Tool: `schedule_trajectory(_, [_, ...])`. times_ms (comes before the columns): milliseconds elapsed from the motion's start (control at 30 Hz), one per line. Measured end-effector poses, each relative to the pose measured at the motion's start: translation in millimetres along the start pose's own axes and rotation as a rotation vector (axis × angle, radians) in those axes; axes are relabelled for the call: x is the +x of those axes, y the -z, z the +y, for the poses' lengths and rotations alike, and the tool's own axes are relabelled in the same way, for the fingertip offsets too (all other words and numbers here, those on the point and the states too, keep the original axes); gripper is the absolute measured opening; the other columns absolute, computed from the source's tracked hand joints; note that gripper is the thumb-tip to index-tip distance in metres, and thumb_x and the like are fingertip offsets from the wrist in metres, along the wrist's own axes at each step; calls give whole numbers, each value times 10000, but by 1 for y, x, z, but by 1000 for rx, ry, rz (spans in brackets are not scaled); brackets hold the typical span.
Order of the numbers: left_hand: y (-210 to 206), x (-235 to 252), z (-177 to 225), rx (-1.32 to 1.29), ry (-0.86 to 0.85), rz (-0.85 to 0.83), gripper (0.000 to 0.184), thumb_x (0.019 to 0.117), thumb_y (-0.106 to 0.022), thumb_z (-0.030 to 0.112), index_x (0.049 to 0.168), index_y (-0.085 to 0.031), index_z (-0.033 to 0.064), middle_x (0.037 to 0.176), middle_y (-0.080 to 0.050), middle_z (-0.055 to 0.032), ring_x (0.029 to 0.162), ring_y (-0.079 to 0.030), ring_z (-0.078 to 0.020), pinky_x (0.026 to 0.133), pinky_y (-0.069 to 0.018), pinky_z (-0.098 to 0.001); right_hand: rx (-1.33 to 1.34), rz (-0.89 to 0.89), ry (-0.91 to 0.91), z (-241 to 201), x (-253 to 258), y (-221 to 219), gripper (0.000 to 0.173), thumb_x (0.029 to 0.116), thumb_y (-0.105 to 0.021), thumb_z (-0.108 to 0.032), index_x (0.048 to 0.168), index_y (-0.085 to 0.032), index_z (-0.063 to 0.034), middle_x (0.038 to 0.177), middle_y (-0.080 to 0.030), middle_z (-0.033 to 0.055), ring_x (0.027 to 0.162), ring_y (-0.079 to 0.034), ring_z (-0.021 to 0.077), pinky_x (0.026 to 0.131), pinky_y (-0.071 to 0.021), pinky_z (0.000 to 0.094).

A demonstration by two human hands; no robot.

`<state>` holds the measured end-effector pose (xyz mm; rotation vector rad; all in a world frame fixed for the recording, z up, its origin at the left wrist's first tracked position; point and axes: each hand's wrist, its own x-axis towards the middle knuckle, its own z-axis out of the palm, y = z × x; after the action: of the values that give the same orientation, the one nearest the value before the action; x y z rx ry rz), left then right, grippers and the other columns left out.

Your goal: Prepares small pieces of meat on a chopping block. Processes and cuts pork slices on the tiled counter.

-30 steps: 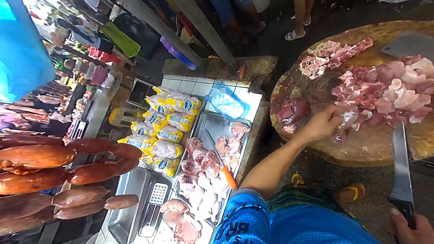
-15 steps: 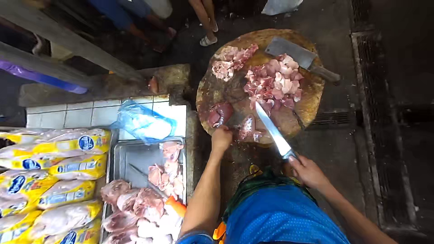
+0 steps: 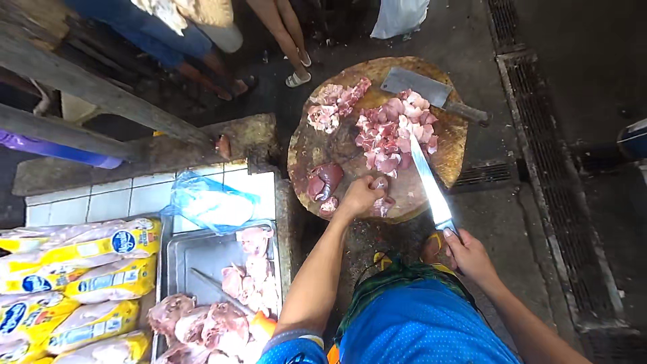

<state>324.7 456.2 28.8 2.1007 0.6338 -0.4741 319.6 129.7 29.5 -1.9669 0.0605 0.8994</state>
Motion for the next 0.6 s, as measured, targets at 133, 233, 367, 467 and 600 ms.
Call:
schedule_trajectory(133, [-1, -28, 20, -617, -110, 51, 215, 958, -648, 78, 1158, -613, 7, 942, -703, -108, 801, -688, -174, 732, -595, -364, 40, 53, -10, 4, -4, 4, 385, 1099, -464, -414, 1063, -599, -55, 662, -589, 11, 464, -537, 112, 457, -500, 284])
schedule_trajectory(233, [-7, -31, 18, -775, -77, 116, 262, 961, -650, 59, 1212, -597, 4, 998, -707, -124, 845, -698, -193, 773, -604, -375, 54, 53, -8, 7, -3, 3, 392, 1098, -462, -420, 1077, -602, -54, 666, -591, 14, 471, -545, 120, 463, -510, 293])
schedule_trajectory(367, [-24, -24, -28, -273, 179, 250, 407, 934, -753, 239, 1243, -622, 8, 1036, -724, -183, 879, -718, -306, 822, -596, -520, -65, 0, -12, 4, -4, 2, 437, 1085, -452, -489, 1067, -602, -79, 658, -579, 16, 469, -539, 134, 465, -500, 315])
schedule_trajectory(467, [-19, -26, -50, -259, 267, 404, 477, 961, -714, 259, 1339, -574, 5, 1107, -730, -183, 925, -736, -321, 849, -605, -539, -256, -121, -25, -2, 4, 3, 522, 1058, -432, -587, 1073, -622, -101, 680, -593, 33, 522, -579, 168, 530, -526, 375])
schedule_trajectory(600, [10, -21, -48, -294, 269, 787, 341, 1016, -542, 185, 1295, -596, -3, 1096, -707, -190, 979, -707, -314, 896, -570, -539, -440, -264, -62, -11, 19, -3, 611, 1027, -399, -674, 1120, -631, -117, 808, -630, 85, 693, -641, 237, 671, -545, 468])
